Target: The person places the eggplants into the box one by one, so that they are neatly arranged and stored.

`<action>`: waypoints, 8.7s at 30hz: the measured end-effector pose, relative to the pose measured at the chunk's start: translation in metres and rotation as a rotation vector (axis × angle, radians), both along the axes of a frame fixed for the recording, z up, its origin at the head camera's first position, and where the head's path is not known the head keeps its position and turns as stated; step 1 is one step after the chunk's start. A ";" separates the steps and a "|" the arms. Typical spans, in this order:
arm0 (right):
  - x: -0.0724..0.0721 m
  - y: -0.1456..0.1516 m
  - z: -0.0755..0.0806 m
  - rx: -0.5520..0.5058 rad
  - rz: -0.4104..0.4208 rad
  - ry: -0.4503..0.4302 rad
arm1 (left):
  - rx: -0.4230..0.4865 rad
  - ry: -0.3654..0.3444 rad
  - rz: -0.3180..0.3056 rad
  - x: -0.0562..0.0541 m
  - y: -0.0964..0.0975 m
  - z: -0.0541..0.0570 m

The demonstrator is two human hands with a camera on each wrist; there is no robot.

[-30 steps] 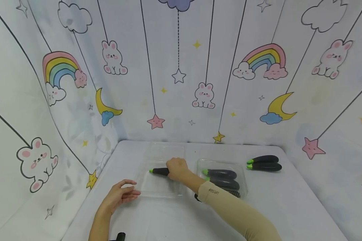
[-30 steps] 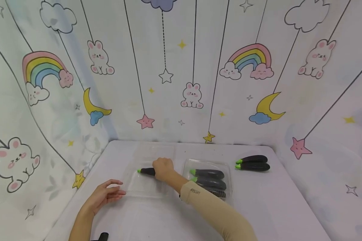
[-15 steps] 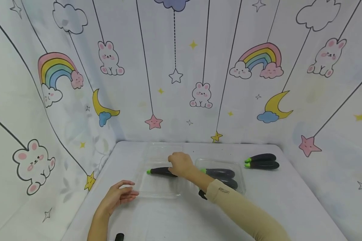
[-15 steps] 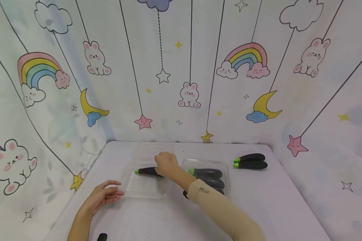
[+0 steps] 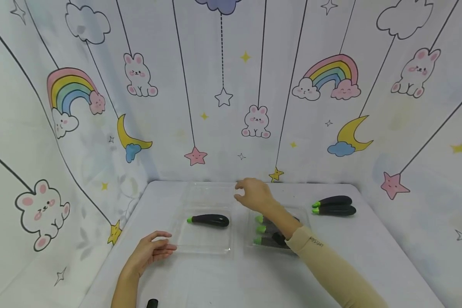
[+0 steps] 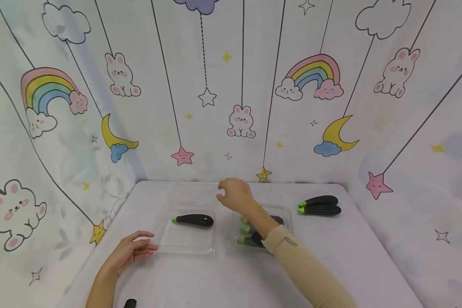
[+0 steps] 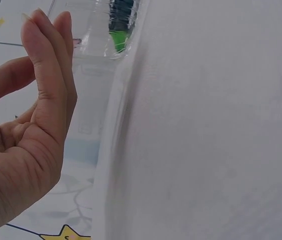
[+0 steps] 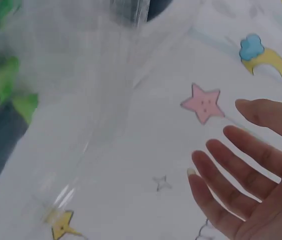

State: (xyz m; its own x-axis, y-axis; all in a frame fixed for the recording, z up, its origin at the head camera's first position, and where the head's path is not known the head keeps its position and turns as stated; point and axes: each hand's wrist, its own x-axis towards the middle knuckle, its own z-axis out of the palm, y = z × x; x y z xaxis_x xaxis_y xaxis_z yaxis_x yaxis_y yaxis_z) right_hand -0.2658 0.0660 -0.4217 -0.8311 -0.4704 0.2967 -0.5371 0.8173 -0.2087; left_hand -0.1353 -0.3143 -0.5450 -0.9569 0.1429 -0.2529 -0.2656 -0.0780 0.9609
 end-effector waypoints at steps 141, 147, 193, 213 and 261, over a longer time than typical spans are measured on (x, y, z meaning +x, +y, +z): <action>-0.028 0.259 -0.054 -0.100 -0.321 -0.042 | 0.018 -0.003 -0.002 0.000 -0.008 -0.004; -0.025 0.248 -0.047 -0.098 -0.293 -0.029 | 0.024 -0.007 -0.006 0.000 -0.008 -0.003; 0.004 0.161 -0.015 -0.249 -0.127 0.060 | 0.024 -0.024 0.004 0.001 -0.007 -0.002; 0.010 0.129 -0.013 -0.313 -0.085 0.012 | 0.029 -0.005 -0.003 0.001 -0.010 -0.005; 0.039 0.045 -0.009 -0.349 0.098 -0.103 | 0.029 -0.009 0.016 0.000 -0.008 -0.004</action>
